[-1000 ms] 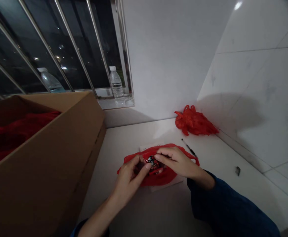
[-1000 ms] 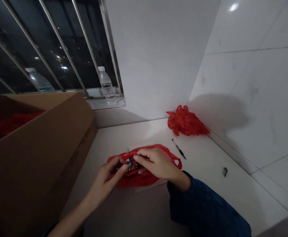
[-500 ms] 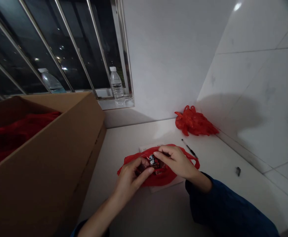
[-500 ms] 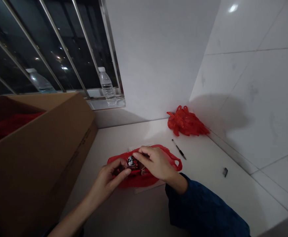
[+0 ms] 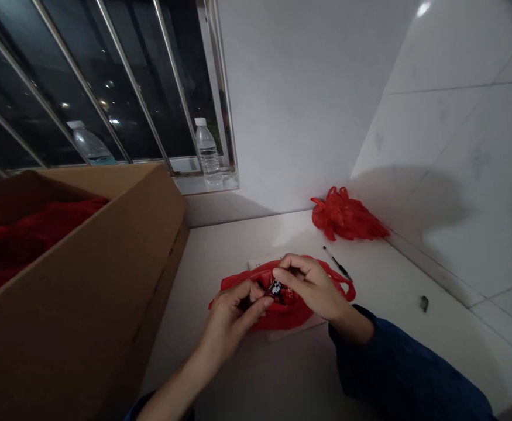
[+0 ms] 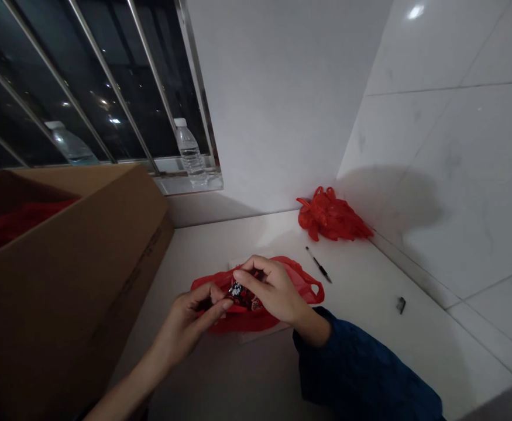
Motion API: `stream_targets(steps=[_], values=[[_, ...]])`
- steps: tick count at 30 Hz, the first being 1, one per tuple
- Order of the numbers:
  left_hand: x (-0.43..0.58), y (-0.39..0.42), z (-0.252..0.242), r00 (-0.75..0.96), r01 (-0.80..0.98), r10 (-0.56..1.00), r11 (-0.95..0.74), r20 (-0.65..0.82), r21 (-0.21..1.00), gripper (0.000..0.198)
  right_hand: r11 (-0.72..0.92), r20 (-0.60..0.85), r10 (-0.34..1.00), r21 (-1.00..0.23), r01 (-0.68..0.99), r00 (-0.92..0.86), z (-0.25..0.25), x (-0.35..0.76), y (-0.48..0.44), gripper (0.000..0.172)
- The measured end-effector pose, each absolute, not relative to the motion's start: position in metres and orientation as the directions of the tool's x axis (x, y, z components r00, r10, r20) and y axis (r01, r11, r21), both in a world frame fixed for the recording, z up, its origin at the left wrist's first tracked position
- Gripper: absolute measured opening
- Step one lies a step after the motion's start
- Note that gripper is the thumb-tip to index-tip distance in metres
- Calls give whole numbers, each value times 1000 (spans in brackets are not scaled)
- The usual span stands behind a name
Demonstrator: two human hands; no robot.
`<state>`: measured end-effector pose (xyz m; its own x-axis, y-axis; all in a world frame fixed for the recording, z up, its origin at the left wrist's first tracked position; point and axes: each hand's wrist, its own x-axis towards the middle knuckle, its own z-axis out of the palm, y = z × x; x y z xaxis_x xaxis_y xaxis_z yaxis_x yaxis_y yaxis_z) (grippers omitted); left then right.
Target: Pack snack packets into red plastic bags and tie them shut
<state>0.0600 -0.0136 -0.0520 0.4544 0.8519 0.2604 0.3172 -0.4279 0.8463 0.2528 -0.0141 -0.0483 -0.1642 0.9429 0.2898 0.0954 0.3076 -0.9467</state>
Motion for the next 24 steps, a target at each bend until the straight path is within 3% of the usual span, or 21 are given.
stream_targets(steps=[5, 11, 14, 18, 24], values=[[60, -17, -50, 424, 248, 856, -426, 298, 870, 29, 301, 301, 951, -953, -6, -77, -47, 247, -17, 25], [68, -19, -54, 481, 204, 861, -290, 162, 935, 24, 322, 323, 946, -946, 49, 18, -49, 244, -17, 30], [74, -20, -59, 508, 107, 859, -139, 66, 984, 27, 339, 340, 940, -932, 129, -12, -51, 244, -16, 30], [76, -21, -61, 499, 107, 863, 30, -80, 994, 30, 358, 363, 932, -901, 246, -30, -49, 248, -16, 31], [74, -19, -59, 536, 104, 843, -16, -42, 994, 27, 286, 269, 955, -947, 145, -123, -46, 257, -14, 34]])
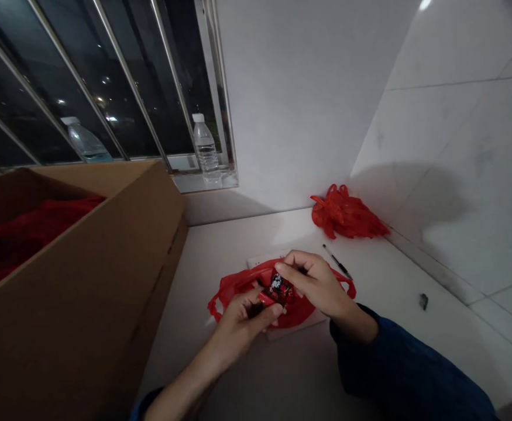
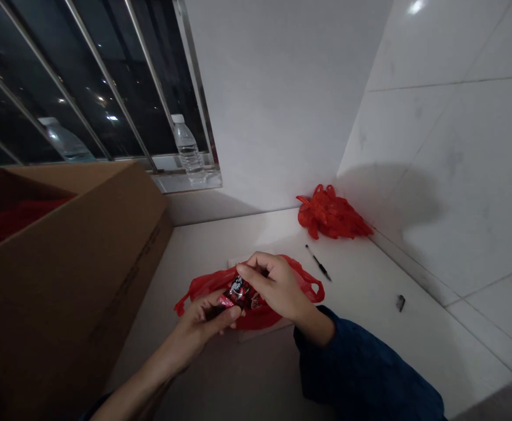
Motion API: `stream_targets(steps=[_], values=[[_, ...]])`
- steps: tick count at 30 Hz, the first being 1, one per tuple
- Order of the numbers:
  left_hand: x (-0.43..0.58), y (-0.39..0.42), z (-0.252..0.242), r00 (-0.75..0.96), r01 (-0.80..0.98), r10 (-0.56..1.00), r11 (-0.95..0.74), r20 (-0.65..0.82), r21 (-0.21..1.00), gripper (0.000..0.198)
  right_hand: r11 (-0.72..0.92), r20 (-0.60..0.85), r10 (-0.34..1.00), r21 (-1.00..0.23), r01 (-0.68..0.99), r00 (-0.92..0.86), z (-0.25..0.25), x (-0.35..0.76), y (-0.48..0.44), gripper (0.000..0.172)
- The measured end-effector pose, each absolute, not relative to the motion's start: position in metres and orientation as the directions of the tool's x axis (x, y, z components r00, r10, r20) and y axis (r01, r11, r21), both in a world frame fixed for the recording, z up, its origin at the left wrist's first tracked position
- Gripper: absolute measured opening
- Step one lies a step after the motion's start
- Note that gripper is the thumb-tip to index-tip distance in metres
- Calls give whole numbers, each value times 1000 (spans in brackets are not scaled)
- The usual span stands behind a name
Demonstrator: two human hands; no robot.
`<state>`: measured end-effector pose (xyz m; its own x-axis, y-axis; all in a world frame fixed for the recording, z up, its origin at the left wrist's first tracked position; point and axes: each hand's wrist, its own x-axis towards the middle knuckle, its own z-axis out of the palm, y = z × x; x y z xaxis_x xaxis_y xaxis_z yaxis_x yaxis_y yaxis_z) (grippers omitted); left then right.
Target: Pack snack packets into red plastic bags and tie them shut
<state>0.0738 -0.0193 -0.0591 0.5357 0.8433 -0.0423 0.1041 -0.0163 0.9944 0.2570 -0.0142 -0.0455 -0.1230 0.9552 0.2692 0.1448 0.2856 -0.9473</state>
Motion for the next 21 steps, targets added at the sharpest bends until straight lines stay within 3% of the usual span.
stream_targets(steps=[3, 5, 9, 13, 17, 19, 21], values=[[71, -18, -61, 543, 220, 839, -176, 30, 959, 27, 303, 268, 944, -935, 185, -190, -45, 263, -11, 32], [65, -16, -60, 532, 382, 840, -350, 106, 856, 29, 350, 294, 932, -881, 317, -212, -44, 270, -9, 31], [46, -10, -49, 444, 622, 865, -484, 232, 616, 25, 365, 337, 922, -596, 715, -190, -45, 285, -4, 28], [28, -2, -37, 345, 794, 893, -443, 290, 417, 31, 323, 258, 935, -339, 884, -243, -48, 296, -3, 24], [16, 4, -37, 287, 921, 937, -327, 200, 211, 45, 166, 282, 953, -167, 972, -114, -43, 312, -14, 25], [12, 5, -38, 274, 949, 959, -282, 72, 143, 44, 85, 298, 953, -96, 992, -53, -40, 325, -21, 27], [9, 5, -39, 255, 963, 965, -247, -63, 108, 38, -22, 217, 976, -51, 998, 33, -38, 338, -27, 29]])
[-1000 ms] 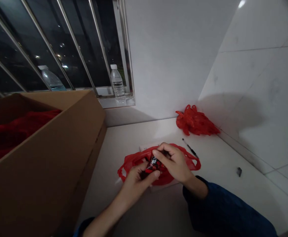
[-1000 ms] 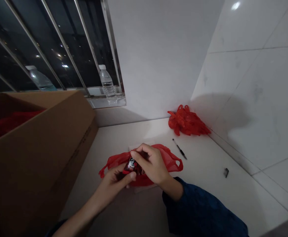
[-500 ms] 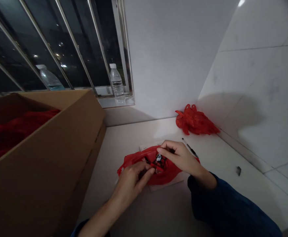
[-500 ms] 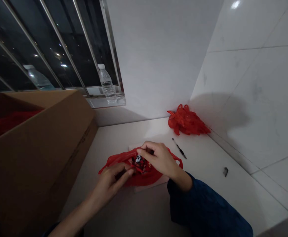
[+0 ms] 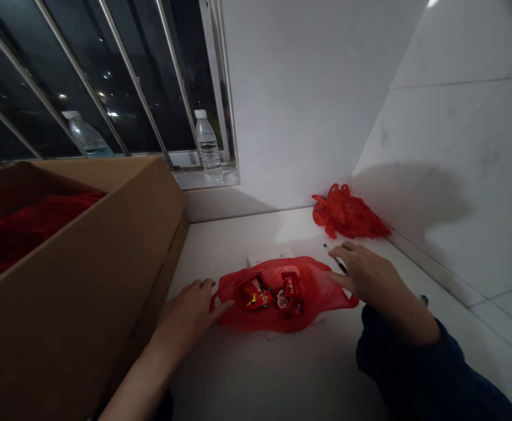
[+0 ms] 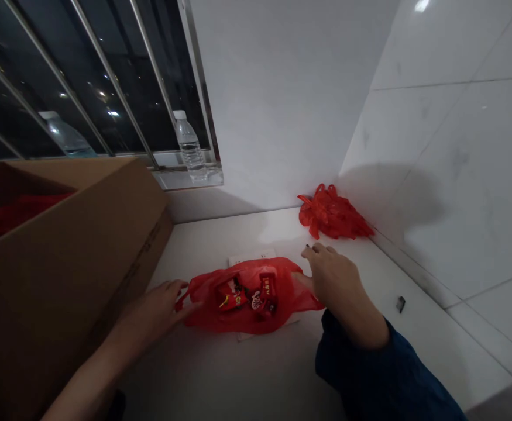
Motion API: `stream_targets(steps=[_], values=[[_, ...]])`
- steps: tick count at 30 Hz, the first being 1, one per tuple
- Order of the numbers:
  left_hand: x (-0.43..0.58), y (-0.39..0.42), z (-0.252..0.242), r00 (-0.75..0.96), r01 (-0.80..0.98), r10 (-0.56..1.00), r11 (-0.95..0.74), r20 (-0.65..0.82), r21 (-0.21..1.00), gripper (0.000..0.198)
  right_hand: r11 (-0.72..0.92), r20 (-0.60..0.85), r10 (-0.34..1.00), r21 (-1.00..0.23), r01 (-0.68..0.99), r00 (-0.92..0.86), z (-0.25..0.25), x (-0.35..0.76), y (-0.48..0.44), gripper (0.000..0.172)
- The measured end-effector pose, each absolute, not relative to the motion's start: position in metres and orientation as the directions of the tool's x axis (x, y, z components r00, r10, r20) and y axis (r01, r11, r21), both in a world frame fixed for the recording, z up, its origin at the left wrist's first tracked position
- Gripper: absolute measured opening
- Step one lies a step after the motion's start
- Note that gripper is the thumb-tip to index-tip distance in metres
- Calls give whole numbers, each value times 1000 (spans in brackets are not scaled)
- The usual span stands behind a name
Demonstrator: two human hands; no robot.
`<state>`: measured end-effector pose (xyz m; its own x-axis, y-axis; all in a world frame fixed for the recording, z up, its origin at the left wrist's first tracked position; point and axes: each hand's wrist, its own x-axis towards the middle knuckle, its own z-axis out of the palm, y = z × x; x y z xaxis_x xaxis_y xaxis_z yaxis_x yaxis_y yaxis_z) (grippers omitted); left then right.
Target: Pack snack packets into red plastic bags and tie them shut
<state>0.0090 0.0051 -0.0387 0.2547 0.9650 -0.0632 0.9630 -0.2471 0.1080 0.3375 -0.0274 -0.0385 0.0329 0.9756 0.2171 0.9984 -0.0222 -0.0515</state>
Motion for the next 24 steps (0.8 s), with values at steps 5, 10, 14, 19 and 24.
stream_targets(steps=[5, 10, 14, 19, 24], values=[[7, 2, -35, 264, 963, 951, -252, -162, 90, 38, -139, -123, 984, -54, 989, 132, -38, 350, -29, 30], [4, 1, -32, 349, 935, 924, -331, -156, 131, 31, -114, -199, 975, -51, 992, 102, -37, 345, -28, 16], [4, 1, -24, 378, 904, 921, -346, -91, 251, 33, -113, -93, 990, -67, 991, 106, -35, 360, -36, 20], [10, -7, -7, 406, 614, 905, -375, 130, 695, 32, -37, 88, 994, -279, 960, 64, -25, 385, -50, 22], [20, -21, 7, 167, 285, 949, -306, 268, 908, 26, -34, 114, 991, -293, 956, 70, -12, 394, -61, 36]])
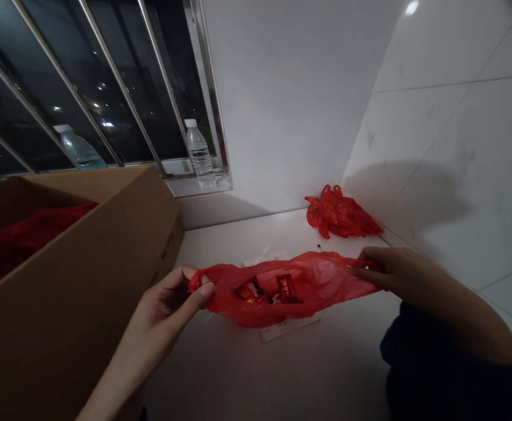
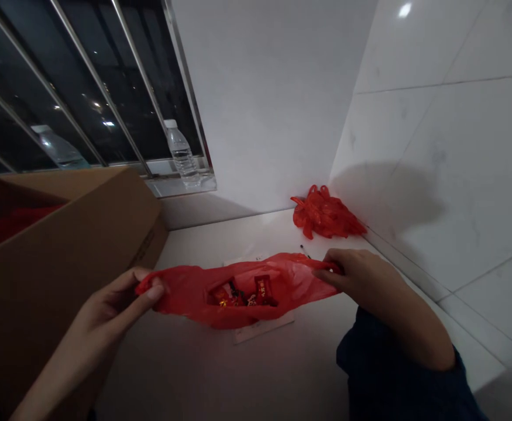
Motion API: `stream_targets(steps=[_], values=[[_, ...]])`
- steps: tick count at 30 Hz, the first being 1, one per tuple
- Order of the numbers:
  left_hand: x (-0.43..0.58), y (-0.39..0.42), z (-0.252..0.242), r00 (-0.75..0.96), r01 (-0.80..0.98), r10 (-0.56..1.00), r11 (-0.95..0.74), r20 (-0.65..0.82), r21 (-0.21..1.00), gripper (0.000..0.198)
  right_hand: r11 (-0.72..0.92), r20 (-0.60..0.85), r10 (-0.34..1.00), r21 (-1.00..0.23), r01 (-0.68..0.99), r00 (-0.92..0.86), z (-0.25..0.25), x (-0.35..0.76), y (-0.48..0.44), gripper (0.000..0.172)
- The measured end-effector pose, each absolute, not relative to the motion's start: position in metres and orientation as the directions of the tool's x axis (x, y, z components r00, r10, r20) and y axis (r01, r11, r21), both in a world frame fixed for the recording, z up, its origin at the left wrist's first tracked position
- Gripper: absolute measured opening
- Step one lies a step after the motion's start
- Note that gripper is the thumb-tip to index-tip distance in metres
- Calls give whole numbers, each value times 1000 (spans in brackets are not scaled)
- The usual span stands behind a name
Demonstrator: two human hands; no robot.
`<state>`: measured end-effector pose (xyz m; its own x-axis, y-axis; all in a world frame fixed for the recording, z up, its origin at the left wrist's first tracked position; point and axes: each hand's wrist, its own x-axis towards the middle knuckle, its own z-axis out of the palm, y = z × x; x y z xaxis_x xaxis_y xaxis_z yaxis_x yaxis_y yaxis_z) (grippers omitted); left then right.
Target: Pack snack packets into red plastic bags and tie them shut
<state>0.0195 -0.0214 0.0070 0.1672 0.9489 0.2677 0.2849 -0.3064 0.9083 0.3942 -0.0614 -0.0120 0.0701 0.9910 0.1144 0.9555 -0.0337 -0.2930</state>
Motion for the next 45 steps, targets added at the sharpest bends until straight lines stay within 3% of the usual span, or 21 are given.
stream_targets(steps=[2, 4, 7, 9, 11, 14, 17, 20, 23, 25, 28, 31, 33, 36, 39, 42, 45], values=[[19, -20, 9, 91, 227, 956, -293, 279, 929, 24, 2, 154, 987, -343, 939, 54, -5, 398, -68, 44], [19, -15, 11, 32, 155, 956, -294, 293, 943, 23, 87, 210, 977, -488, 868, 20, 5, 399, -73, 45], [24, -1, 13, -79, 16, 937, -339, 339, 941, 21, 274, 388, 918, -769, 578, 80, 18, 391, -72, 33], [32, 8, 13, -134, -64, 912, -399, 388, 915, 24, 403, 476, 856, -859, 317, 203, 21, 379, -62, 21], [41, 14, 13, -131, -117, 889, -454, 439, 883, 37, 452, 462, 844, -886, 101, 273, 18, 365, -47, 14], [54, 19, 10, -35, -171, 888, -458, 459, 873, 54, 486, 440, 861, -859, -161, 254, 9, 345, -26, 18], [63, 18, 9, 11, -217, 896, -432, 445, 875, 49, 570, 520, 822, -756, -321, 234, 4, 328, -17, 24], [71, 17, 7, -7, -285, 889, -440, 457, 852, 34, 586, 554, 810, -759, -285, 191, 3, 310, -16, 35], [80, 17, -2, 142, -308, 906, -342, 398, 888, 31, 545, 542, 838, -838, -41, 53, -1, 289, -15, 52], [84, 17, -10, 283, -270, 903, -249, 324, 930, 37, 547, 545, 836, -823, 156, -56, -6, 275, -11, 65], [85, 17, -19, 476, -178, 857, -128, 199, 976, 54, 615, 569, 788, -734, 287, -233, -18, 256, -4, 53], [79, 16, -19, 614, -72, 776, -128, 145, 989, 69, 586, 523, 792, -795, 155, -314, -31, 243, 2, 26], [74, 14, -15, 664, -16, 734, -173, 140, 985, 75, 480, 458, 820, -877, -23, -344, -38, 239, 5, 20], [69, 13, -10, 694, 63, 707, -251, 139, 966, 59, 312, 369, 850, -928, -203, -377, -43, 238, 9, 21], [70, 15, -10, 662, 94, 733, -291, 159, 952, 37, 227, 306, 923, -923, -312, -233, -43, 241, 14, 21], [72, 21, -16, 595, -8, 788, -189, 156, 982, 32, 181, 246, 963, -890, -419, -107, -41, 245, 17, 23], [74, 26, -22, 565, -92, 817, -77, 116, 993, 30, 175, 249, 962, -875, -451, -109, -39, 248, 17, 31]])
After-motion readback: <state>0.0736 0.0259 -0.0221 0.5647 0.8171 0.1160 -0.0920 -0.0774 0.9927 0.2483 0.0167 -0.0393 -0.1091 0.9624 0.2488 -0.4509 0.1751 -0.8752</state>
